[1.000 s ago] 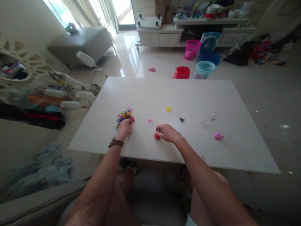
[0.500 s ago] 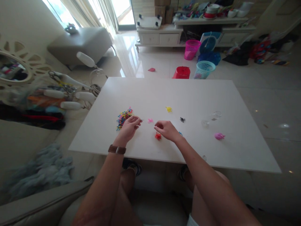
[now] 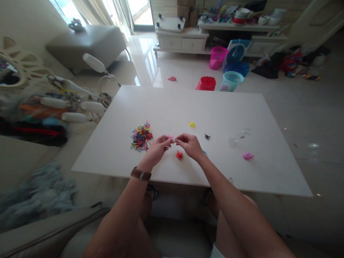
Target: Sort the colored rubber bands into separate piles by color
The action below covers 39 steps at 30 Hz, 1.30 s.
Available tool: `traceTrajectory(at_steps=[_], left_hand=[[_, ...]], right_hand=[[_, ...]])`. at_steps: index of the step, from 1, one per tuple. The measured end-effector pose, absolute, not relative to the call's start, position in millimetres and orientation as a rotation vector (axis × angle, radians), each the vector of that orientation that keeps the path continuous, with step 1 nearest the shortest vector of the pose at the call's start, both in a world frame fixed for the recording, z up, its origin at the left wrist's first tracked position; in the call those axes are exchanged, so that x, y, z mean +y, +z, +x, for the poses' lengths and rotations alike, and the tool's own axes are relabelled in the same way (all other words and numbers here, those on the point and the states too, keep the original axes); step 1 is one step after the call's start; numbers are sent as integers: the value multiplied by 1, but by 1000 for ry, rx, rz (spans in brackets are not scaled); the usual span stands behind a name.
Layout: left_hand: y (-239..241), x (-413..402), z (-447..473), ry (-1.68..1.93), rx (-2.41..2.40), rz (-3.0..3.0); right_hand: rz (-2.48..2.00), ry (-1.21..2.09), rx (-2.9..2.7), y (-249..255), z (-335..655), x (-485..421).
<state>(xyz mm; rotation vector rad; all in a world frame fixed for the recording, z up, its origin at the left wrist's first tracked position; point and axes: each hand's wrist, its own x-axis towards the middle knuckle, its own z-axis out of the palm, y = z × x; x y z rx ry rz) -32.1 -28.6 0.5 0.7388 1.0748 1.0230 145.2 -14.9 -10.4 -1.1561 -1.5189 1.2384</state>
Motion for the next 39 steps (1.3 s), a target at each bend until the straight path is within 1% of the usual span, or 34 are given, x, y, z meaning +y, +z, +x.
traceTrajectory(at_steps=[7,16,25,35,39], left_hand=[[-6,-28,-33,1028,1188,911],[-2,-28,-26,1087,1256,1088],[1,-28,-21,1081,1308,1165],[1,-27,-29,1035,1311,1105],[5,-30,-27,1001,1312,1149]], right_hand=[[-1187,1218,-1442,-11,146,-14],[-1199,1250,-1433,-12,146,-15],[-1169,1336,-1297,-11,143,-14],[-1195,1265,-1367,-15,147,-13],[-1217,1176,-1437,-13,147,-15]])
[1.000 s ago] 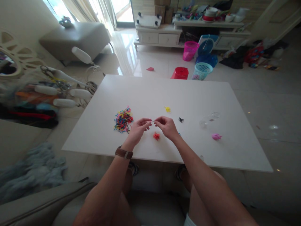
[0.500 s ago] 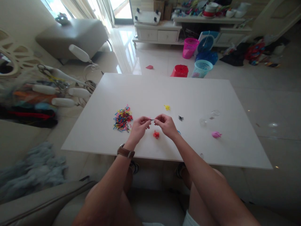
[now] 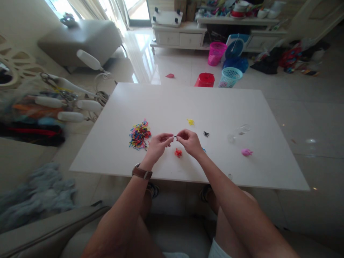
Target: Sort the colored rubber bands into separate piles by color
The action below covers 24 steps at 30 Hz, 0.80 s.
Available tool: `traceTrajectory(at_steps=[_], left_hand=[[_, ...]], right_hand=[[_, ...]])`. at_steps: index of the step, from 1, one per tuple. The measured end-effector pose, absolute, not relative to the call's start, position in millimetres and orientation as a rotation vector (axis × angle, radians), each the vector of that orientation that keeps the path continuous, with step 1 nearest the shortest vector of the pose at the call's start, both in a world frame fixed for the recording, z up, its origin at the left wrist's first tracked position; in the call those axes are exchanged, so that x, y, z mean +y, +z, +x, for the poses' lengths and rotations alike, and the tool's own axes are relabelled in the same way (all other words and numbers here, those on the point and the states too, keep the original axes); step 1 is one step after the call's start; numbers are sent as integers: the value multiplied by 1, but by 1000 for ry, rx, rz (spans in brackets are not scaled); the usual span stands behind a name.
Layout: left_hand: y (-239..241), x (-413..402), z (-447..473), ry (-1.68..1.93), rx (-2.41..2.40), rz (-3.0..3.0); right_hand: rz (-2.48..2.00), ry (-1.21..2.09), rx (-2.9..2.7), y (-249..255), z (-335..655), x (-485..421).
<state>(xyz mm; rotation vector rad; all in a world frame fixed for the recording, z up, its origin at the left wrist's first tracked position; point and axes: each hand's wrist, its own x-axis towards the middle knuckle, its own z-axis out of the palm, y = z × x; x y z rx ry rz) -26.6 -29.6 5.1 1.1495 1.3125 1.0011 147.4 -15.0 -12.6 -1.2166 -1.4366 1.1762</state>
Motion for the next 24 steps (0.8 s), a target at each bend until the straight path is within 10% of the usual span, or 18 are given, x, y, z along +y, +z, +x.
traceTrajectory(at_steps=[24], left_hand=[[3,-30,-22,1110,1365,1318]], right_hand=[[-1254,1118,-1506,-5,147,-18]])
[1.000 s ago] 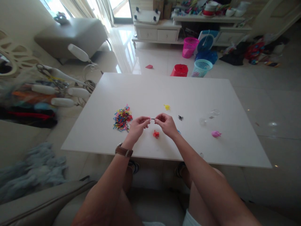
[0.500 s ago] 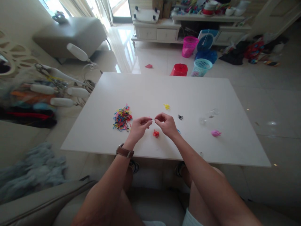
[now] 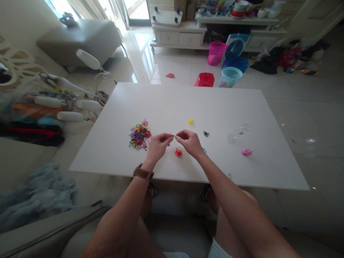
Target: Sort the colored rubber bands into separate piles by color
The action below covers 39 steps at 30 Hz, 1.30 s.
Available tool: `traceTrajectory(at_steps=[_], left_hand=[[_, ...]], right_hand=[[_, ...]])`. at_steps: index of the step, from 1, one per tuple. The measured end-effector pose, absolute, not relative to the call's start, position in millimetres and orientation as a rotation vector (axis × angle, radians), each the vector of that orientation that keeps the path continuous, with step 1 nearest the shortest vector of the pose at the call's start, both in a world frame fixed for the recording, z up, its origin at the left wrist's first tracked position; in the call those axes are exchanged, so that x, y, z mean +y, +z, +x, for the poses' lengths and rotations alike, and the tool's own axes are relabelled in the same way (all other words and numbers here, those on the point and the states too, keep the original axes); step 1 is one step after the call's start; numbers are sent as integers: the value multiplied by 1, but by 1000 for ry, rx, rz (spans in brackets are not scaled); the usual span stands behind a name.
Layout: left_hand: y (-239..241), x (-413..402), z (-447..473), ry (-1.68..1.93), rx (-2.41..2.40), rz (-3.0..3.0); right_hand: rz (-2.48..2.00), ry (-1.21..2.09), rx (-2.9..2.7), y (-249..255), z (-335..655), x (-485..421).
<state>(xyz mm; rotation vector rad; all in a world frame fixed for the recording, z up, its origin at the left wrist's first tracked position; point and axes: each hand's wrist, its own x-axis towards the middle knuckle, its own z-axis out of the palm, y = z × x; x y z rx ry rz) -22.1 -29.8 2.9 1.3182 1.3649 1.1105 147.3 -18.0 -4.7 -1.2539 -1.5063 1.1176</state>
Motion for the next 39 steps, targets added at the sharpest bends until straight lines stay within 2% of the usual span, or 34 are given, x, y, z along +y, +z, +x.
traceTrajectory(at_steps=[13,17,25,39], left_hand=[[2,-31,-20,1199,1425,1239],[2,-28,-33,1331,1542,1194],[11,-35,-31,1292,1527,1355],[3,-36,-21,1257,1474,1380]], right_hand=[[-1243,950,-1657,0,148,-18],[-1335,863,-1586,-3,159,-13],[-1199,1044,-1594,-3,158,-18],[-1173,1013,-1606,4,146,-22]])
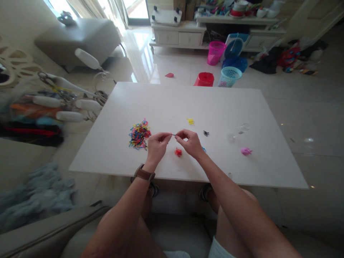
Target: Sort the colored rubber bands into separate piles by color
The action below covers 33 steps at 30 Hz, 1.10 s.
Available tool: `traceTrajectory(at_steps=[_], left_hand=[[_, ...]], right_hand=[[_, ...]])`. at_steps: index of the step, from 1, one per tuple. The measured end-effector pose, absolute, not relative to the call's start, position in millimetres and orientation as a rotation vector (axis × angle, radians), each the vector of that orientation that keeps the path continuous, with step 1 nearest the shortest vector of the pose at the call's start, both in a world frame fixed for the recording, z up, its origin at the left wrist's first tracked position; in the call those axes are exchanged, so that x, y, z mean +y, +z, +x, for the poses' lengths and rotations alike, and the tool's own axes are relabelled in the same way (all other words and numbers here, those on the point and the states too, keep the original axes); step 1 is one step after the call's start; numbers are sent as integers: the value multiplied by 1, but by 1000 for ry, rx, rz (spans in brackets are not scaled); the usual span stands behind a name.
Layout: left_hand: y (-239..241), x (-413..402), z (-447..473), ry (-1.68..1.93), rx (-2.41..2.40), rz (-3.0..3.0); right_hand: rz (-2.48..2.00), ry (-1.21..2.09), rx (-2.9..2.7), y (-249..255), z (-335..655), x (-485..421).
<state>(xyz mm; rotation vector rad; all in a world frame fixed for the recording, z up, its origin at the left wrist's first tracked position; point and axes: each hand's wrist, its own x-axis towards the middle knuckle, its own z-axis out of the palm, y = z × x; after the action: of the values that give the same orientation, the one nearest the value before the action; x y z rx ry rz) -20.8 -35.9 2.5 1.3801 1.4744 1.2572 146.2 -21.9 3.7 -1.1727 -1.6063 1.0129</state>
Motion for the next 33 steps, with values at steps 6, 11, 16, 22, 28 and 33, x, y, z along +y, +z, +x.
traceTrajectory(at_steps=[6,11,16,22,28,33], left_hand=[[3,-37,-19,1238,1484,1387],[6,-37,-17,1256,1486,1325],[6,-34,-20,1253,1491,1293],[5,-30,-27,1320,1554,1217],[3,-34,-15,1273,1502,1281],[0,-32,-18,1249,1485,1192]], right_hand=[[-1153,990,-1579,3,147,-22],[-1187,955,-1598,4,147,-22],[-1170,927,-1601,3,151,-19],[-1183,888,-1564,3,157,-16],[-1180,941,-1575,-4,147,-16],[-1346,884,-1598,-15,165,-1]])
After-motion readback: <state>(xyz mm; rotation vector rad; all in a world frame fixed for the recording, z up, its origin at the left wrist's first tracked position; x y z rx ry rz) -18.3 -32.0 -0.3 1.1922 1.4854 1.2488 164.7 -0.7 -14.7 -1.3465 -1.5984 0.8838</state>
